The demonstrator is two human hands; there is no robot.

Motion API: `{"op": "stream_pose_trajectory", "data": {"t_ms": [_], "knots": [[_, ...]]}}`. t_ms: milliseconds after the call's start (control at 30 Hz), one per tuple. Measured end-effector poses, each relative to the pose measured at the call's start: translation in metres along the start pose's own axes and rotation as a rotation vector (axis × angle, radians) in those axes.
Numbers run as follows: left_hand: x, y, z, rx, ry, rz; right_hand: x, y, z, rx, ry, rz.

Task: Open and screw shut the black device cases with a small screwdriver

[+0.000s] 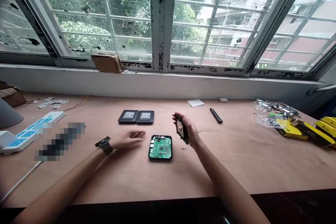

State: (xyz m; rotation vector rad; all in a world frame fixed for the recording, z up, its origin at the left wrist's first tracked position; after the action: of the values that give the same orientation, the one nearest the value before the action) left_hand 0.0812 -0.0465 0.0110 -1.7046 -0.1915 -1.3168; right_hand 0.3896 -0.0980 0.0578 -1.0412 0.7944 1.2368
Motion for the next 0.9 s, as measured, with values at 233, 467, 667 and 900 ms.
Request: {"op": "stream_pose_trajectory", "data": {"t_ms": [233,467,667,900], "knots": [[-0.024,-0.005,-0.003,0.314,0.046,-0.016,-0.002,0.077,-0.014,-0.395,-0.322,-0.693],[-0.024,-0.002,-0.003,0.279,0.059,0.045,0.005,0.100,-0.023,-0.516,-0.377,-0.959],[-0.019,0.002,-0.004,0.243,0.102,0.127,0.009,0.099,-0.021,-0.496,-0.338,-0.944],[-0.018,0.004,-0.005,0.220,0.121,0.144,0.011,0.100,-0.023,-0.543,-0.304,-0.940]]}}
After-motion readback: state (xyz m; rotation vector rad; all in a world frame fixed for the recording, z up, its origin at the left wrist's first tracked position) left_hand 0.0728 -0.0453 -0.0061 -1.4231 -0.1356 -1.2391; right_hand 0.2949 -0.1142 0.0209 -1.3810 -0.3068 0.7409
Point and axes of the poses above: each hand's wrist, its own z-axis towards the middle knuckle, its own y-axis out of the palm, x = y × z, the point moved 4 cm from there along z, towards the middle knuckle, and after that the axes turned 8 degrees about -z, right-handed, at the moved point
